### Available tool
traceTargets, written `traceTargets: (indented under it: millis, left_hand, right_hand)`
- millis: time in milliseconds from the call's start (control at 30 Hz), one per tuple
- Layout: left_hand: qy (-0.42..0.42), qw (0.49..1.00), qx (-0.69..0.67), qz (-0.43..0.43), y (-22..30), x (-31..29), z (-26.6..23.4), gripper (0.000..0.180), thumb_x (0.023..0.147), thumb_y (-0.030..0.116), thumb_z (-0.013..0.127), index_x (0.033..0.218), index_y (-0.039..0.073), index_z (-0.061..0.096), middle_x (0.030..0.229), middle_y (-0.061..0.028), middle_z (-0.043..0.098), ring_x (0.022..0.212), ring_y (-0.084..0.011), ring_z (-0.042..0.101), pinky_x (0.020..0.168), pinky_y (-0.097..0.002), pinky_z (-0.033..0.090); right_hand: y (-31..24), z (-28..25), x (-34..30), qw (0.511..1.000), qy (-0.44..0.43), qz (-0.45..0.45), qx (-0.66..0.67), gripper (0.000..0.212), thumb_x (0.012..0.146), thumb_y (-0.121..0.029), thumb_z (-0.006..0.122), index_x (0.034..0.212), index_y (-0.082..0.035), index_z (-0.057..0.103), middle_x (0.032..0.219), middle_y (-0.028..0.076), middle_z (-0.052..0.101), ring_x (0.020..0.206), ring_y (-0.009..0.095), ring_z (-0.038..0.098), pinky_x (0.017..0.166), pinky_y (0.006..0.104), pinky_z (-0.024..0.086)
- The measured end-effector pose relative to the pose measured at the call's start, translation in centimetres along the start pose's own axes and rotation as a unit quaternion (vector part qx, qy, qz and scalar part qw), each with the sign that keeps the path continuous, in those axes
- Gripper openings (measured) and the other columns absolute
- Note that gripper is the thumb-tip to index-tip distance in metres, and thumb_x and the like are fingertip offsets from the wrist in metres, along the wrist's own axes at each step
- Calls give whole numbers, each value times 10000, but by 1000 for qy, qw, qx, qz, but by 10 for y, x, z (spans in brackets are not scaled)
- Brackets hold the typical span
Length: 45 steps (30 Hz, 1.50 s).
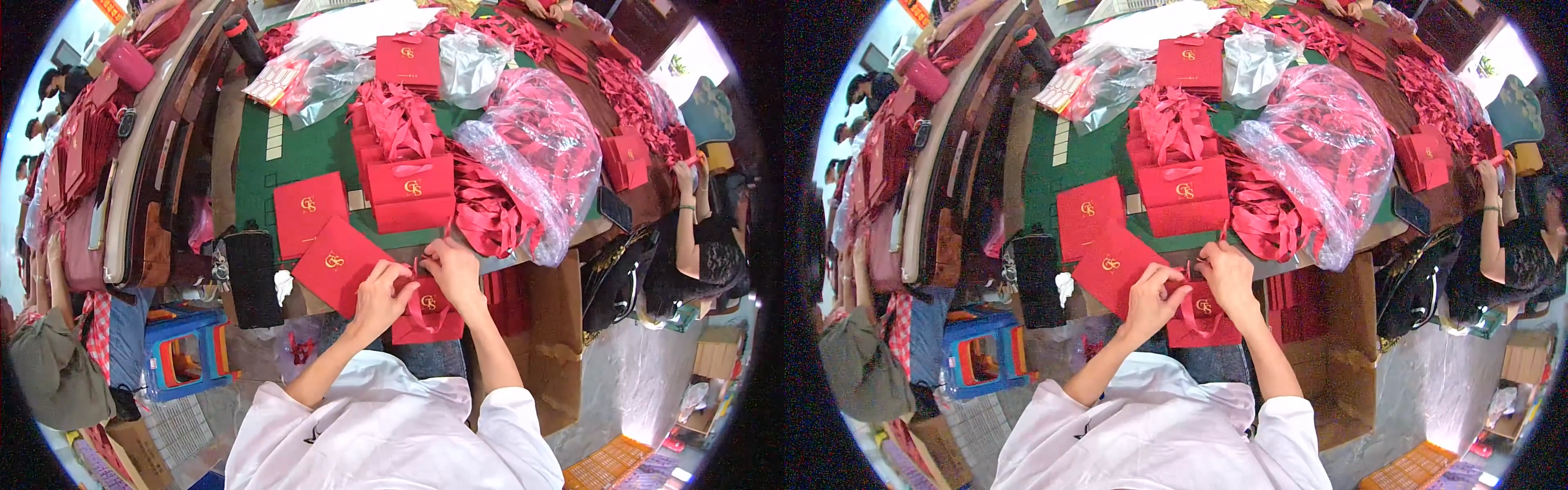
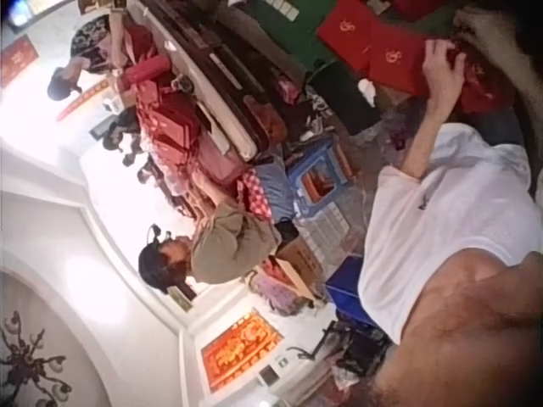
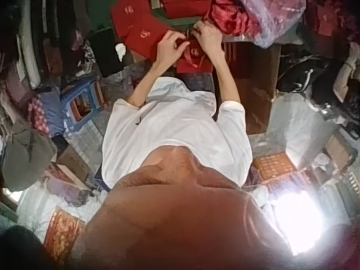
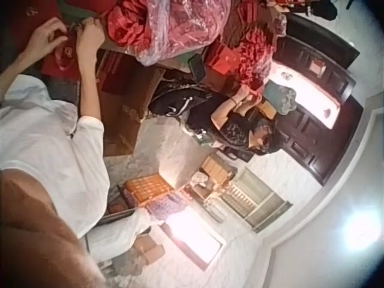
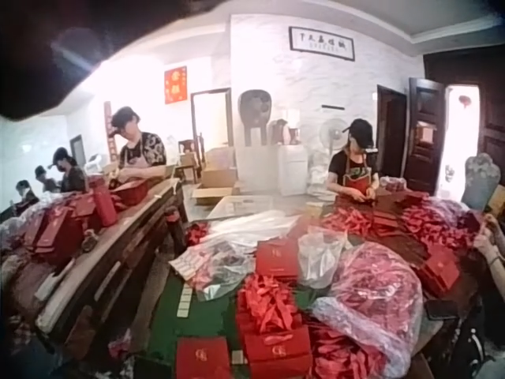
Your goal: The person ties decorative ribbons onto small red gift bags by hand.
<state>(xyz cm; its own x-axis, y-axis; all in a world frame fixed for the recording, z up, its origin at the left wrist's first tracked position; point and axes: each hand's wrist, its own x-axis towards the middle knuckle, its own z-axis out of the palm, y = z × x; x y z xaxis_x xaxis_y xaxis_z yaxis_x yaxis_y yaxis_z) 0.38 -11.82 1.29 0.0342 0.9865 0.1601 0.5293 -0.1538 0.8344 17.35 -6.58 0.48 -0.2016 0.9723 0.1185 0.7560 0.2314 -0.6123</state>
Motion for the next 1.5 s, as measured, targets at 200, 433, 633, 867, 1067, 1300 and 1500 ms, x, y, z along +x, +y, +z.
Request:
traceTargets:
  millis: [200,433,633,867,1067,1300,1500]
  left_hand:
    - [-3,999,44,-15,-4,17,4,227,796,181,774,955,54,676,830,-105,644,746,-237,686,625,-347,537]
    - [-38,998,45,-38,-6,24,10,170,785,182,774,885,60,710,779,-91,619,685,-241,654,614,-370,513]
    - [-39,999,23,-30,-6,25,8,132,774,182,788,864,91,754,744,-80,613,653,-215,630,604,-338,501]
    - [-74,997,-6,-36,-6,30,3,159,777,232,795,880,113,772,771,-69,616,686,-223,647,625,-355,499]
    - [-39,999,0,-16,-9,27,5,140,761,183,805,874,106,774,734,-67,622,656,-194,637,590,-317,503]
    - [-29,1000,6,-4,-6,25,5,147,765,199,805,880,112,776,744,-71,623,663,-204,636,592,-334,500]
    - [1,999,19,27,-4,25,7,179,743,208,822,874,99,769,776,-76,613,659,-218,623,591,-343,497]
  right_hand:
    - [2,0,-4,999,32,-4,42,148,818,-154,712,920,-55,669,865,135,675,813,340,663,704,433,522]
    - [6,-12,-12,971,-77,66,217,198,900,-128,679,1035,15,703,928,129,736,836,174,705,738,317,543]
    - [15,-16,-11,947,-103,67,298,174,884,-99,695,1004,20,739,922,106,739,841,116,669,763,279,525]
    - [22,-19,-5,931,-126,36,342,177,876,-106,713,1012,2,751,858,69,708,804,120,652,733,267,510]
    - [13,-22,-2,922,-126,50,363,167,879,-104,717,1011,-9,757,831,52,692,789,111,636,731,259,497]
    - [16,-21,-4,912,-136,56,383,163,886,-92,710,1017,-4,752,844,51,696,802,100,635,738,253,496]
    - [15,-17,-5,911,-115,62,392,143,896,-91,697,1003,-5,740,881,46,710,821,96,640,762,251,503]
